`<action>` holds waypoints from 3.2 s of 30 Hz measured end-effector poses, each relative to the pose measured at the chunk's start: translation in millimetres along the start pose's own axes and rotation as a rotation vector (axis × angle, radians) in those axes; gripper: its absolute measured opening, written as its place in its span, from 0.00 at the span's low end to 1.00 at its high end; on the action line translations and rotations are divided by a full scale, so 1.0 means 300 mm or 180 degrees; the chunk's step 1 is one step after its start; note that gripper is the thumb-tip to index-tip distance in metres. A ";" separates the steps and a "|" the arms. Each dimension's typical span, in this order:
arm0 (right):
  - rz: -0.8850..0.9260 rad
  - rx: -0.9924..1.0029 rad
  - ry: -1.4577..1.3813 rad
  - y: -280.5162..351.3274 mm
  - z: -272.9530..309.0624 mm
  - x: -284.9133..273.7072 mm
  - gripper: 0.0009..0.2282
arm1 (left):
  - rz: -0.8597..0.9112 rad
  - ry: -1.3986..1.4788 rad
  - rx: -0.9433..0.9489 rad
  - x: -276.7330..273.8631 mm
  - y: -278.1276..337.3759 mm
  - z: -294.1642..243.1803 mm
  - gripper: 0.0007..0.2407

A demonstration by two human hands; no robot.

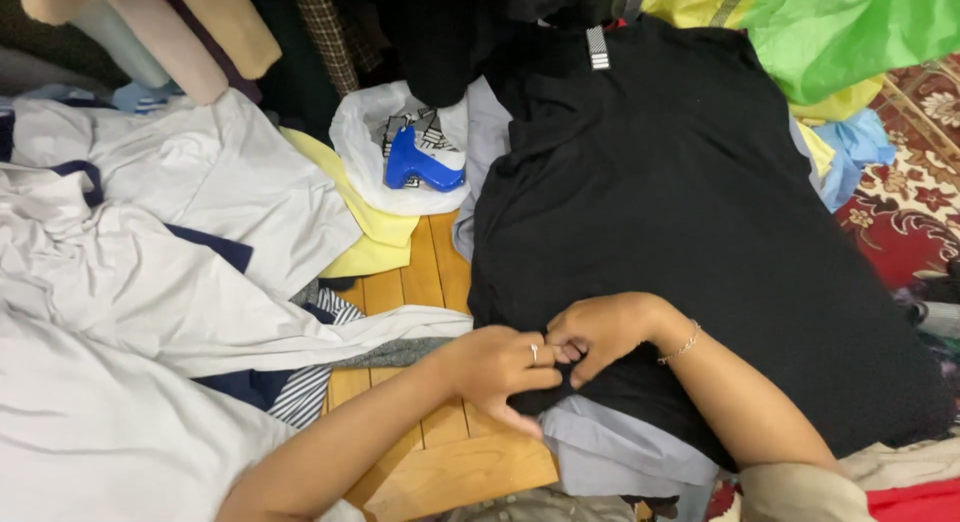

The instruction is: The person sits on the floor surrounded by clothes and uses a hot glue gun to attach small fabric labels to the collars of a red polo shirt and a black t-shirt. They smooth the shirts and press the labels into place after applying glue.

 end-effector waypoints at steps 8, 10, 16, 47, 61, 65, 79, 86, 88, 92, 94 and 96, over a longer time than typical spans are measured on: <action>-0.0628 0.0754 -0.0751 0.067 -0.102 -0.117 0.06 | -0.0867 0.0626 -0.2816 0.090 0.155 0.220 0.07; -0.1091 0.1074 -0.0501 0.099 -0.041 -0.159 0.06 | -0.0905 0.0630 -0.3318 0.113 0.185 0.287 0.07; -0.1518 0.1536 0.0106 0.094 0.053 -0.112 0.17 | -0.0657 0.1562 -0.4531 0.182 0.273 0.402 0.09; 0.2133 0.0090 -0.1280 -0.037 0.311 0.376 0.11 | 0.3384 0.3986 -0.2907 0.122 0.055 -0.082 0.19; -0.3662 0.1247 -0.1237 -0.127 -0.537 -0.439 0.09 | -0.1478 -0.0823 -0.3533 0.045 0.249 0.810 0.08; -0.4296 0.1510 -0.1629 -0.131 -0.556 -0.516 0.21 | -0.1159 -0.1663 -0.3557 0.028 0.203 0.868 0.15; -0.3945 0.0757 -0.2209 -0.285 -0.481 -0.755 0.30 | -0.3280 -0.1235 -0.4157 -0.034 0.388 0.908 0.13; -0.4261 -0.0639 -0.2887 -0.460 -0.731 -0.766 0.29 | -0.1594 -0.3799 -0.2446 -0.085 0.191 0.822 0.09; -0.4327 -0.0507 -0.2637 -0.426 -0.716 -0.772 0.28 | -0.1364 -0.3652 -0.2084 -0.026 0.145 0.811 0.08; -0.3509 -0.1109 -0.3925 -0.329 -0.637 -0.799 0.28 | -0.0690 -0.1619 -0.2421 0.141 0.137 0.894 0.03; -0.3405 -0.1020 -0.3795 -0.280 -0.574 -0.798 0.28 | -0.0110 -0.0802 -0.2997 0.185 0.107 0.950 0.10; -0.3693 -0.0474 -0.3007 -0.230 -0.465 -0.792 0.28 | 0.0412 -0.0852 -0.3548 0.143 0.042 1.006 0.24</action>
Point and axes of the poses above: each hand's wrist, its own y-axis away from the middle knuckle, its own x-axis out of the palm, z = x × y, the point moved 5 cm from there along -y, towards the middle knuckle, and after that the axes turned 12 degrees about x, right-handed, at the moved point
